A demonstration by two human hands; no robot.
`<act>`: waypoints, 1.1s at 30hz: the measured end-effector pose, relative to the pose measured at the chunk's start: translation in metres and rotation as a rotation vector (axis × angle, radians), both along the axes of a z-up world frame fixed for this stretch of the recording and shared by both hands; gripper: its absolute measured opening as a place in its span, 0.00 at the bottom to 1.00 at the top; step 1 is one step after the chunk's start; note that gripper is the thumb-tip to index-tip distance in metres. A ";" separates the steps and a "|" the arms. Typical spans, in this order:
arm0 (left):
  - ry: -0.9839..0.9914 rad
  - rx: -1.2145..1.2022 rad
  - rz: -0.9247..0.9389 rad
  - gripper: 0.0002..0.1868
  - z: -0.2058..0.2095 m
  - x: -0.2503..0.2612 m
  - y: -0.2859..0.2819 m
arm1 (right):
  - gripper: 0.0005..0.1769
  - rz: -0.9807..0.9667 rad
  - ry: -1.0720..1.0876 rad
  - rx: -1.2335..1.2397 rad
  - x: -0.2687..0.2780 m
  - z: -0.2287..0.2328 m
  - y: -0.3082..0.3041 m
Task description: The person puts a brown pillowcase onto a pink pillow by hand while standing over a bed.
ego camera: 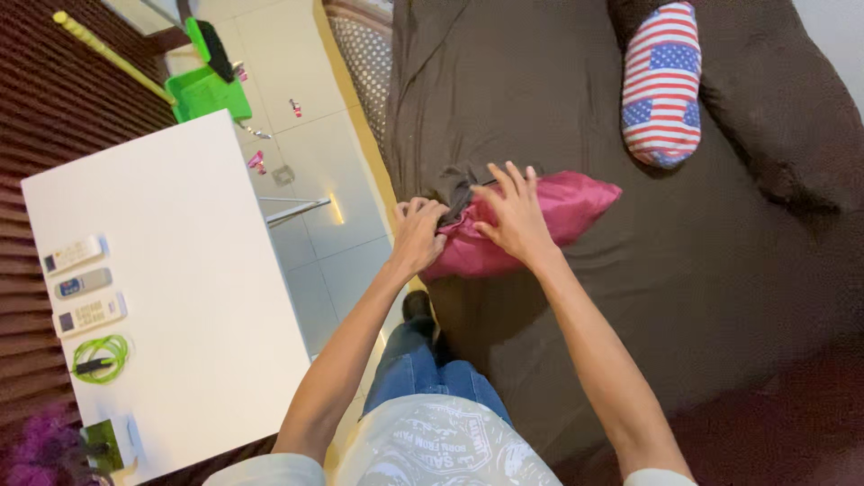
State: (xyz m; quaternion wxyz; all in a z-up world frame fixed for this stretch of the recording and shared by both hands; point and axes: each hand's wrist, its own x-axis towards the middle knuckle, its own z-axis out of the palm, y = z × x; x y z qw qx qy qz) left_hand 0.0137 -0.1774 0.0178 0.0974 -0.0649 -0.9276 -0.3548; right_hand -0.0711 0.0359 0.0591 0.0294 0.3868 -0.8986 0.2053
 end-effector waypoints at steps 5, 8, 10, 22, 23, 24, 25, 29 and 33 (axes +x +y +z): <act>0.067 -0.089 0.050 0.20 0.003 -0.004 -0.016 | 0.30 0.184 0.096 0.057 -0.013 -0.005 -0.040; 0.102 -0.130 0.072 0.18 -0.003 -0.004 -0.028 | 0.21 0.196 0.092 0.126 -0.020 -0.020 -0.057; 0.098 -0.116 0.107 0.18 -0.008 -0.003 -0.037 | 0.20 0.197 0.115 0.077 -0.024 -0.028 -0.066; -0.186 -0.074 0.102 0.43 -0.029 0.001 -0.094 | 0.16 0.031 0.180 -0.036 -0.042 -0.041 -0.124; -0.144 -0.089 0.099 0.41 -0.033 -0.005 -0.097 | 0.15 0.017 0.175 -0.038 -0.043 -0.039 -0.126; -0.101 -0.103 0.096 0.40 -0.037 -0.011 -0.099 | 0.15 0.009 0.174 -0.036 -0.045 -0.037 -0.127; -0.071 -0.148 0.097 0.36 -0.041 -0.015 -0.101 | 0.14 0.000 0.173 -0.035 -0.046 -0.035 -0.126; 0.107 -0.176 0.118 0.25 -0.050 -0.039 -0.102 | 0.15 -0.010 0.171 -0.068 -0.044 -0.023 -0.118; 0.206 -0.111 0.157 0.17 -0.051 -0.055 -0.095 | 0.23 0.028 0.126 -0.021 -0.041 -0.007 -0.106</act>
